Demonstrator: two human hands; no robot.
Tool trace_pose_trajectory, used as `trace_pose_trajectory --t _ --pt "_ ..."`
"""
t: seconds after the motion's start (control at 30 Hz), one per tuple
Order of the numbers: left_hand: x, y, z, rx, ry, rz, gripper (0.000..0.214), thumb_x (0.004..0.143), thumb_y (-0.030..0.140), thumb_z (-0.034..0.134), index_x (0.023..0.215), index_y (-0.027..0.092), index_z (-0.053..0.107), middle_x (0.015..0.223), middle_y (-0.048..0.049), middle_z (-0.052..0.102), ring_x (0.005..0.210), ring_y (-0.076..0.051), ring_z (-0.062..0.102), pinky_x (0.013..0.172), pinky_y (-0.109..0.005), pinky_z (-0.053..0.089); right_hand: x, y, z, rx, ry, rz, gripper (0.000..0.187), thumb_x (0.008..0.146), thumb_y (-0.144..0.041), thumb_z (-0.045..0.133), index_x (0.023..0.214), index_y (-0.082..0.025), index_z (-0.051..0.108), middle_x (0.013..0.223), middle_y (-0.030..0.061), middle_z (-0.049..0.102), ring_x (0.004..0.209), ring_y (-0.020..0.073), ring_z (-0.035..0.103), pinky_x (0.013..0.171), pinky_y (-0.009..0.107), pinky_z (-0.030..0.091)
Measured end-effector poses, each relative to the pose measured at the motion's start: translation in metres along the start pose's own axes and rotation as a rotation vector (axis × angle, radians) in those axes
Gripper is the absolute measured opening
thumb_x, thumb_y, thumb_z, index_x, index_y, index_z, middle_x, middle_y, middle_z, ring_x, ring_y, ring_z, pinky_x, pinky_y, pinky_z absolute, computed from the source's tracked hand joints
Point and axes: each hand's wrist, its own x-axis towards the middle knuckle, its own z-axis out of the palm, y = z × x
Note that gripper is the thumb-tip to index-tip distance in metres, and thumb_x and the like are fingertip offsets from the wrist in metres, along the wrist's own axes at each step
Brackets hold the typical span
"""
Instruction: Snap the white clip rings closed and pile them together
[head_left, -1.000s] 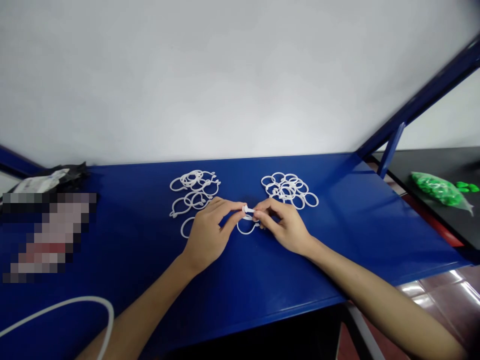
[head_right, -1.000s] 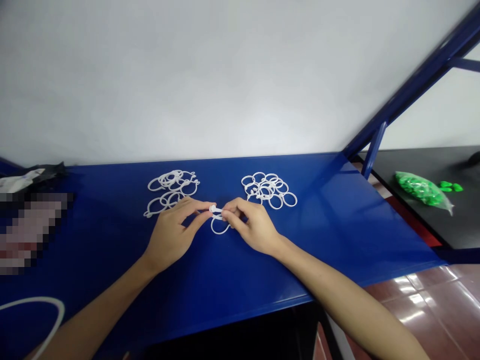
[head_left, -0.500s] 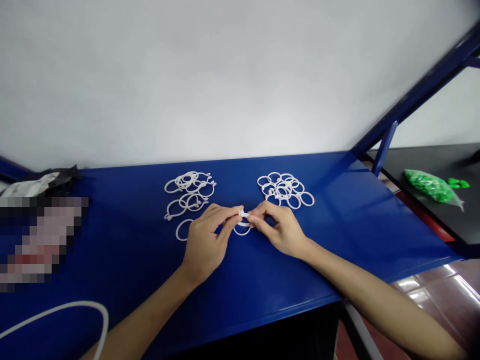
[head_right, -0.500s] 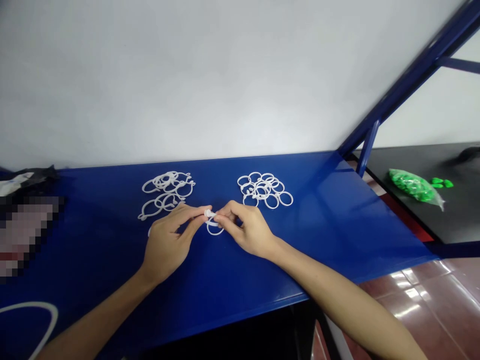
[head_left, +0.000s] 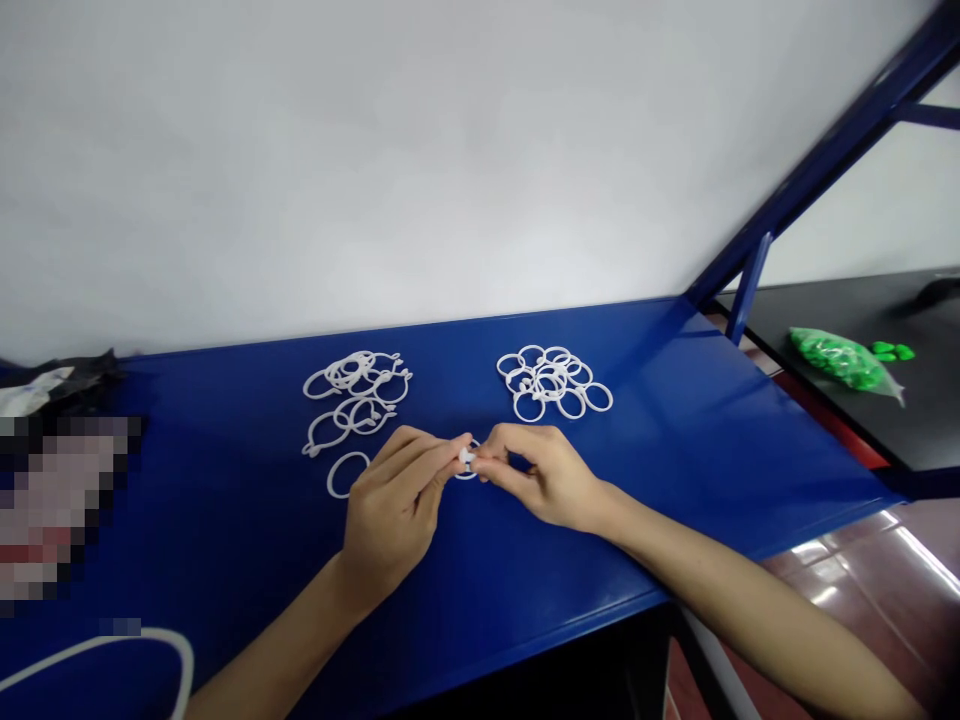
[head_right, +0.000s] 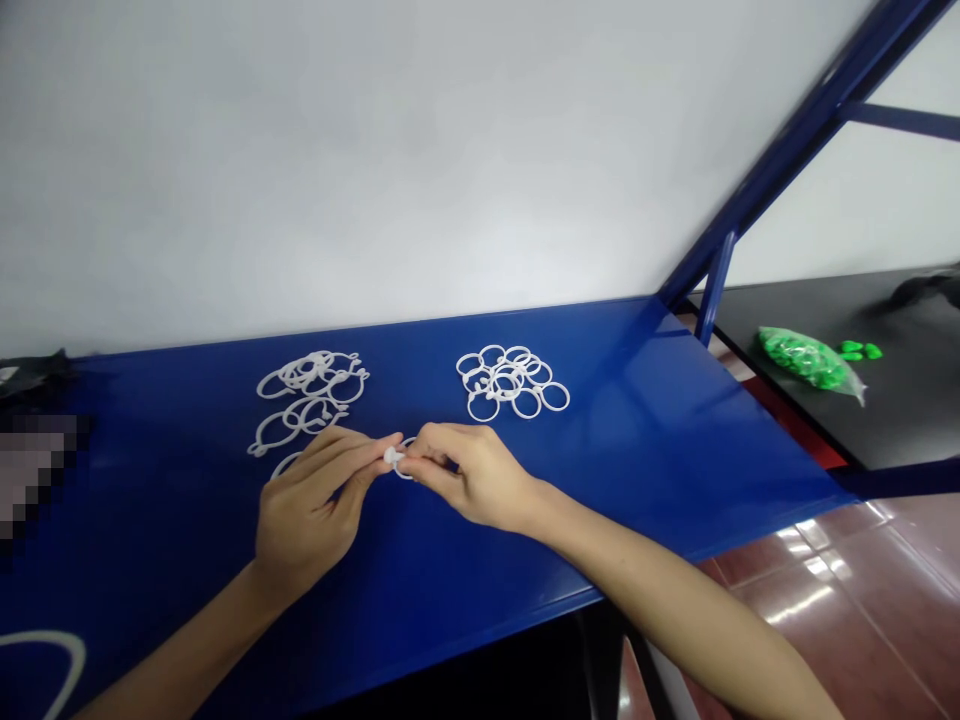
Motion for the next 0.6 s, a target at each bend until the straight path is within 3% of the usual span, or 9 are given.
trace_pose_trajectory --t 0.13,0.23,0.37,0.43,0.6 --pt "0.003 -0.009 -0.001 0.151 -0.079 0.008 0.026 0.096 0.018 0.060 0.120 0.024 0.069 0.102 -0.0029 0.077 0.091 -0.019 0.067 0.086 -0.036 0.057 0.005 0.005 -0.004 -0.216 0.047 -0.037 0.020 0.102 -0.036 0.052 0.093 -0.021 0.062 0.087 0.0031 0.070 0.077 0.0135 0.064 0.071 0.027 0.052" --pt "0.000 -0.016 0.002 0.287 -0.117 -0.041 0.032 0.097 0.025 0.058 0.129 0.020 0.062 0.114 -0.0077 0.073 0.106 -0.024 0.065 0.096 -0.042 0.053 0.010 0.011 -0.020 -0.475 0.147 0.006 0.018 0.102 -0.034 0.053 0.096 -0.021 0.064 0.092 0.0051 0.071 0.082 0.0164 0.064 0.075 0.030 0.050" --pt "-0.008 -0.020 0.011 0.326 -0.293 -0.006 0.027 0.097 0.033 0.060 0.118 0.018 0.065 0.106 -0.0078 0.071 0.100 -0.025 0.063 0.089 -0.042 0.052 0.012 0.023 -0.053 -0.878 0.289 0.259 0.015 0.098 -0.028 0.056 0.090 -0.019 0.065 0.096 0.0091 0.067 0.085 0.0207 0.062 0.066 0.030 0.045" --pt "-0.012 -0.020 0.015 0.353 -0.376 0.023 0.026 0.095 0.036 0.063 0.114 0.018 0.067 0.103 -0.0075 0.071 0.095 -0.026 0.061 0.083 -0.041 0.051 0.010 0.029 -0.068 -1.013 0.302 0.361 0.015 0.096 -0.030 0.058 0.087 -0.019 0.066 0.096 0.0107 0.067 0.089 0.0239 0.061 0.062 0.030 0.042" --pt "-0.016 -0.022 0.019 0.412 -0.459 0.078 0.010 0.096 0.022 0.060 0.100 0.019 0.068 0.091 -0.0042 0.070 0.086 -0.023 0.059 0.074 -0.036 0.045 0.004 0.037 -0.083 -1.046 0.210 0.528 0.020 0.094 -0.037 0.060 0.084 -0.020 0.065 0.090 0.0078 0.068 0.081 0.0226 0.061 0.058 0.030 0.037"
